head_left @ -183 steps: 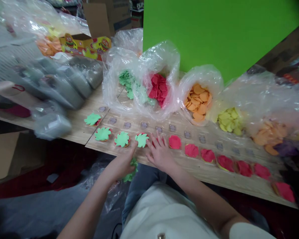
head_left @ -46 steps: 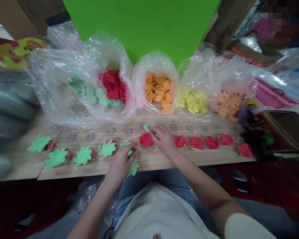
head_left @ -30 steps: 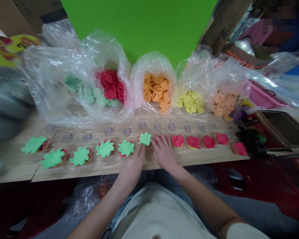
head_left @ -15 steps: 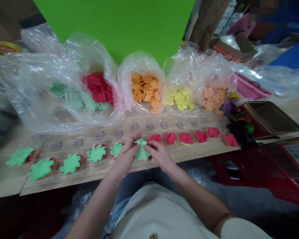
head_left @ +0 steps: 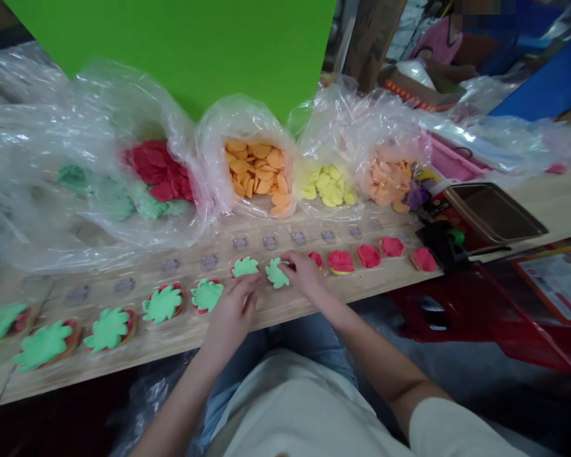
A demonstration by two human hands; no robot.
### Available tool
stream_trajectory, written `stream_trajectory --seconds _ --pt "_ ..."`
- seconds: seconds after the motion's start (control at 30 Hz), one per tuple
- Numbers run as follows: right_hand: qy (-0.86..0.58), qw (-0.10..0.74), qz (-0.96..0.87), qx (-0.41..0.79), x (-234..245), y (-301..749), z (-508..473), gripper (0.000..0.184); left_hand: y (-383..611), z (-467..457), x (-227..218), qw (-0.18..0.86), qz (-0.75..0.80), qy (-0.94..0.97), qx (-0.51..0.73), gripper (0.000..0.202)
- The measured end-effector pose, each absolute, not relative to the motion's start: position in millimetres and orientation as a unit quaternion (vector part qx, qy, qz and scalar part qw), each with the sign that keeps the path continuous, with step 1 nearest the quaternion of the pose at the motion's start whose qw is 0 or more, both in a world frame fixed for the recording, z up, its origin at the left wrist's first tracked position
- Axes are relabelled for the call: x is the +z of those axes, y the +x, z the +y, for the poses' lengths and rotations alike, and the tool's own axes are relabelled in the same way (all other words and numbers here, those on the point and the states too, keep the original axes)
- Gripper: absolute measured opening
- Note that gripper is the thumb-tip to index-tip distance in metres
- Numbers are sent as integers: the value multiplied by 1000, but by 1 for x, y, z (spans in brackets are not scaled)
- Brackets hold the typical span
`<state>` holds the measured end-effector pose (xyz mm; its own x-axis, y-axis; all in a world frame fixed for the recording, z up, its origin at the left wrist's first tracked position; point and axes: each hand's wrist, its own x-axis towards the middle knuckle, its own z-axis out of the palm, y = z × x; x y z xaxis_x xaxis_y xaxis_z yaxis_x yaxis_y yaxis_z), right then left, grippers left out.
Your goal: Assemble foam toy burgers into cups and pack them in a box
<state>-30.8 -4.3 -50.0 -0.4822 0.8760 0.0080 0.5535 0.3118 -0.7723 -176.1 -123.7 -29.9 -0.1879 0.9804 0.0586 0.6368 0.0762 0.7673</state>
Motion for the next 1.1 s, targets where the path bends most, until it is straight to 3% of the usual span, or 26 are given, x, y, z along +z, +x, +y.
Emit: stream_trajectory --seconds 0.13,0.27,0.4,0.63,0.9,1.1 --pt "-463 229 -837 181 -48 -23 -12 26 -157 -129 -33 116 666 710 197 47" --pt "-453 239 -853 99 -44 2 -27 30 -142 -136 -39 47 664 739 104 51" --pt "-391 173 -902 64 -51 16 -50 34 -139 -134 -41 36 669 739 76 51" --pt "-408 120 -905 36 -53 6 -52 40 -141 -121 -35 32 675 735 58 54" --pt "-382 120 -915 48 -56 12 -54 45 -140 -129 -35 19 678 733 51 51" --pt "-381 143 -912 46 -50 3 -48 39 -144 -121 -35 23 669 742 49 46"
